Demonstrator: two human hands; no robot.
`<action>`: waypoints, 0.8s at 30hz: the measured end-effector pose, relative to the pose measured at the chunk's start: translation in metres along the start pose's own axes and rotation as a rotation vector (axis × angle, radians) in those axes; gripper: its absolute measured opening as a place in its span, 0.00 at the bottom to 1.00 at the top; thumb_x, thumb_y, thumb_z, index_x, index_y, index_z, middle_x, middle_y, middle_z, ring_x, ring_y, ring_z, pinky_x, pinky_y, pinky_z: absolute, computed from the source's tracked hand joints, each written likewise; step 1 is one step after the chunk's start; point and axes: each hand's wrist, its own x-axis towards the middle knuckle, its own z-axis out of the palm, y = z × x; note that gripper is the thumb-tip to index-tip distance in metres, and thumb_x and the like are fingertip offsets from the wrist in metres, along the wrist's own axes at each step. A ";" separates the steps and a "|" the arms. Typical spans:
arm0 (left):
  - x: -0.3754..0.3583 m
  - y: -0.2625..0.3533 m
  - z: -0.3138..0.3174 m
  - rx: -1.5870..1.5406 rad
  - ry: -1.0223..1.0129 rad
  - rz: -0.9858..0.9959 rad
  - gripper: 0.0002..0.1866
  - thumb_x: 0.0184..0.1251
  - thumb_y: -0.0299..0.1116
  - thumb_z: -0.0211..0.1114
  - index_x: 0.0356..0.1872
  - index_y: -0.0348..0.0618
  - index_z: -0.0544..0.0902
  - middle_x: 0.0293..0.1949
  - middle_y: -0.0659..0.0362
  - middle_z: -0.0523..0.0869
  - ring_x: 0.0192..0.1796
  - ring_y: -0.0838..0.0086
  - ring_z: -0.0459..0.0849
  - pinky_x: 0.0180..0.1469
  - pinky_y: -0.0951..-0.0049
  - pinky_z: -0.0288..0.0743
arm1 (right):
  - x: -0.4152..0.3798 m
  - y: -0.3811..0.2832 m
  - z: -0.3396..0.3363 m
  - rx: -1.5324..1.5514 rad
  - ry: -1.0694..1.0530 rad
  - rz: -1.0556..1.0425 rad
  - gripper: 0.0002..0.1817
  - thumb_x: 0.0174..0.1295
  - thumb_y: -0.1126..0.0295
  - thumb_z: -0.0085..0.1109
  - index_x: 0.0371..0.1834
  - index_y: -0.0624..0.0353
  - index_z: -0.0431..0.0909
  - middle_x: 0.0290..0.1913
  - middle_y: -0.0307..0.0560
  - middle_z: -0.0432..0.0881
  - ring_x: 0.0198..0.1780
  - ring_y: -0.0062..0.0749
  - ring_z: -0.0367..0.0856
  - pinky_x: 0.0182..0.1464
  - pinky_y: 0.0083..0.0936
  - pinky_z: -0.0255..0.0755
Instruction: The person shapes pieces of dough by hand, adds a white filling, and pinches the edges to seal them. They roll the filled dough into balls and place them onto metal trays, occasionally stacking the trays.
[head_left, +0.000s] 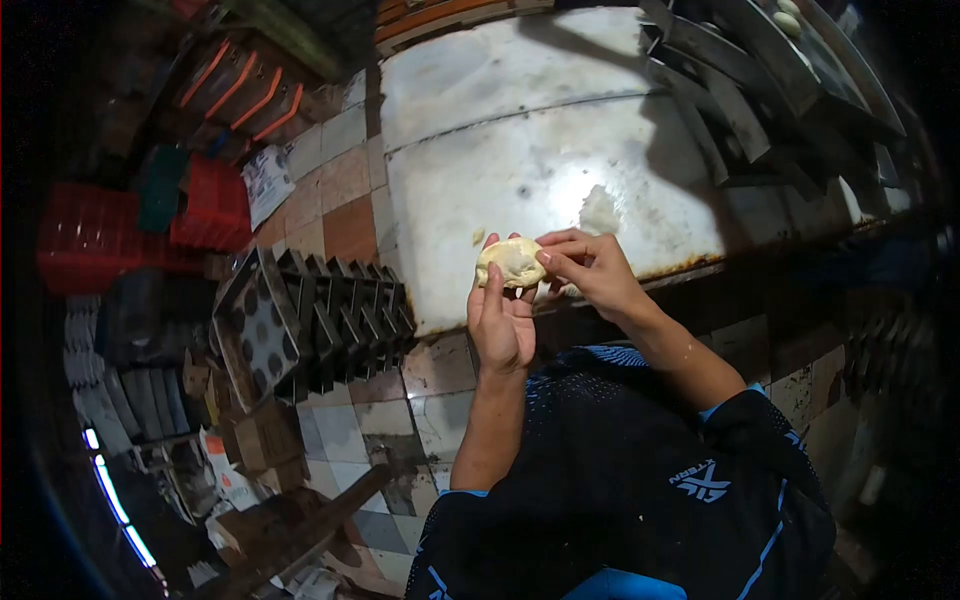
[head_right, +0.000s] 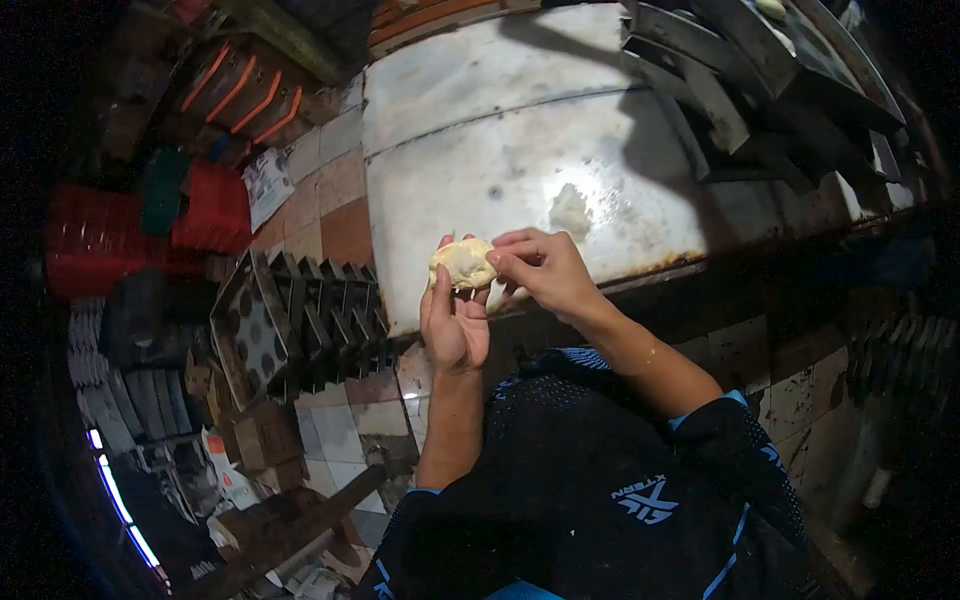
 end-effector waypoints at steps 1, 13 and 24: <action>-0.009 0.001 -0.011 0.090 -0.006 0.048 0.26 0.84 0.33 0.49 0.77 0.35 0.59 0.66 0.47 0.75 0.64 0.63 0.79 0.65 0.62 0.78 | -0.006 0.014 0.012 0.232 -0.037 0.141 0.15 0.63 0.70 0.70 0.49 0.68 0.87 0.55 0.58 0.83 0.46 0.31 0.87 0.44 0.25 0.83; -0.148 0.087 -0.041 0.409 -0.157 0.471 0.40 0.77 0.45 0.61 0.79 0.31 0.55 0.66 0.47 0.74 0.68 0.62 0.72 0.69 0.65 0.67 | -0.120 -0.072 0.149 -0.775 0.056 -1.049 0.06 0.57 0.77 0.71 0.37 0.64 0.86 0.42 0.52 0.86 0.39 0.39 0.86 0.39 0.29 0.82; -0.165 0.098 -0.060 1.067 -0.119 1.001 0.21 0.80 0.46 0.57 0.63 0.44 0.79 0.58 0.45 0.78 0.56 0.61 0.80 0.59 0.63 0.77 | -0.147 -0.089 0.155 -0.500 -0.189 -0.616 0.11 0.56 0.76 0.73 0.41 0.67 0.88 0.36 0.49 0.86 0.35 0.28 0.86 0.37 0.22 0.80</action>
